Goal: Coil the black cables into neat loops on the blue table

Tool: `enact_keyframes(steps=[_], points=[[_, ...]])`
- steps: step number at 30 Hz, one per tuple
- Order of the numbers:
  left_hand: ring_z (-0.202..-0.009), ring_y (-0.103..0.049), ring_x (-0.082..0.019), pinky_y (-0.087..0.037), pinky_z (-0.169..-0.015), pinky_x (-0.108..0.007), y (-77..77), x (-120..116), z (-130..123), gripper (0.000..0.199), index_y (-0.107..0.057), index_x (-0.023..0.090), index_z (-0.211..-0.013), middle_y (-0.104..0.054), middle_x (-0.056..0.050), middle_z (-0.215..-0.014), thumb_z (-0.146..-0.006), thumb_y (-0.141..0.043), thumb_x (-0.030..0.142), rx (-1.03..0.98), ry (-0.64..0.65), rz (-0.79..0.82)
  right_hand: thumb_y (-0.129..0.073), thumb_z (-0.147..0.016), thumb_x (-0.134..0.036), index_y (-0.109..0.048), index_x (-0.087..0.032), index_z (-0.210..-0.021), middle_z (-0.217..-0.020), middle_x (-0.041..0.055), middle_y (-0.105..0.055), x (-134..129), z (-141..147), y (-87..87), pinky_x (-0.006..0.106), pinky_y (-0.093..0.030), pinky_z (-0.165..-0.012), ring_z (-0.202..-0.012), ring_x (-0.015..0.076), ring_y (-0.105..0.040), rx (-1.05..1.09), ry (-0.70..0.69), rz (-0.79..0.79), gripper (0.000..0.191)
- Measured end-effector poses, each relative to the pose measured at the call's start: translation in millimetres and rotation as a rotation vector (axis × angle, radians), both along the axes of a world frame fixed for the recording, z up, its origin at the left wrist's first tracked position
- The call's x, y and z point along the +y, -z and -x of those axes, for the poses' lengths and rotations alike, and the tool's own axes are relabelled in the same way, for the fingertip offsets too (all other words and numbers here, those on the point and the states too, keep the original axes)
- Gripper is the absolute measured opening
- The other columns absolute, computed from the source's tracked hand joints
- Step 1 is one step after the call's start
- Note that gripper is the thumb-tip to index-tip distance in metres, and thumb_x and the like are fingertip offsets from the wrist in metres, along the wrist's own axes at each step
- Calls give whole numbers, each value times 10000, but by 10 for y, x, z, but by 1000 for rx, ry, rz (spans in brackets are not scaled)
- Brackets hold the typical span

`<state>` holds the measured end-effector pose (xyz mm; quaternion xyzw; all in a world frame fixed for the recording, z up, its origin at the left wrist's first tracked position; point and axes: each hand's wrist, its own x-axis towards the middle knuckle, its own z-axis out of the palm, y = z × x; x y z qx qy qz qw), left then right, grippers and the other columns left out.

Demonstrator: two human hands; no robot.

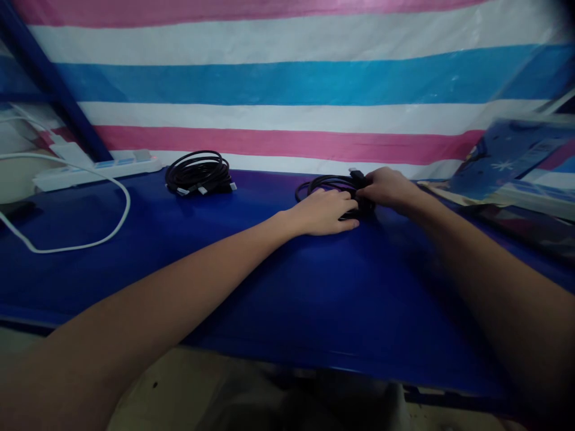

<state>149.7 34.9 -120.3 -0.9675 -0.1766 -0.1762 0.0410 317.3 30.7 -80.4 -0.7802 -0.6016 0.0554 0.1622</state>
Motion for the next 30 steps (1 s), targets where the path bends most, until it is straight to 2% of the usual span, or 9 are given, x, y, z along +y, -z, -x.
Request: enact_keyframes(steps=[4, 7, 10, 13, 15, 18, 22, 25, 30], points=[[-1078, -587, -238, -438, -901, -382, -18, 3, 9, 380, -608, 165, -1154, -637, -94, -1190, -915, -423, 394, -6, 0, 37, -569, -688, -176, -650, -130, -831, -802, 103, -649, 47, -78, 104, 300, -439, -596, -741, 213, -594, 46, -36, -41, 171], [-1145, -550, -268, -406, -948, -453, -27, 8, 24, 466, -584, 173, -1198, -610, -98, -1249, -926, -382, 494, -30, -32, 70, -538, -736, -215, -650, -130, -806, -791, 94, -656, 60, -156, 143, 279, -429, -554, -661, 169, -567, 85, -46, -21, 157], [-1248, -485, -273, -300, -1046, -558, -19, 18, 20, 542, -561, 202, -1227, -577, -76, -1320, -942, -271, 560, -8, -22, 211, -580, -733, -291, -660, -127, -751, -688, 103, -625, 93, -212, 138, 307, -426, -556, -638, 196, -562, 36, -16, 13, 184], [-1316, -426, -240, -141, -1113, -619, -30, 12, 9, 491, -562, 240, -1201, -565, -16, -1349, -962, -235, 518, 15, 3, 319, -634, -712, -360, -673, -135, -757, -705, 124, -626, 133, -236, 114, 354, -444, -653, -736, 255, -597, -46, -23, 18, 233], [-1273, -464, -225, -179, -1117, -573, -63, 9, 21, 453, -594, 227, -1132, -602, -18, -1296, -972, -247, 471, -43, -2, 269, -629, -734, -394, -677, -141, -775, -780, 144, -643, 141, -242, 89, 376, -446, -726, -810, 277, -612, -68, -52, 12, 261], [-1134, -545, -223, -360, -1016, -438, -119, 54, 76, 374, -612, 184, -1048, -646, -72, -1183, -959, -308, 384, -268, -156, 192, -563, -799, -437, -679, -135, -821, -864, 173, -652, 122, -248, 48, 395, -443, -782, -886, 301, -611, -60, -44, -18, 324], [-1164, -530, -273, -434, -948, -413, -113, 199, 96, 369, -522, 174, -1155, -558, -151, -1298, -895, -420, 416, -544, -525, 546, -569, -792, -421, -616, -107, -1115, -1003, 197, -645, 95, -215, 62, 405, -462, -780, -942, 313, -599, 13, 34, -81, 453], [-1126, -570, -267, -503, -856, -374, -61, 260, -8, 516, -438, 168, -1241, -545, -179, -1308, -852, -460, 506, -560, -565, 735, -590, -775, -408, -534, -96, -1237, -1052, 198, -635, 94, -127, 141, 402, -483, -750, -921, 299, -607, 102, 55, -88, 560], [-1295, -427, -293, -414, -1017, -420, -63, 240, -141, 527, -425, 146, -1264, -477, -179, -1378, -756, -543, 223, -538, -627, 604, -600, -748, -314, -530, -104, -1218, -1174, 214, -581, 119, 10, 260, 443, -466, -855, -1052, 328, -564, 182, 58, -153, 520]])
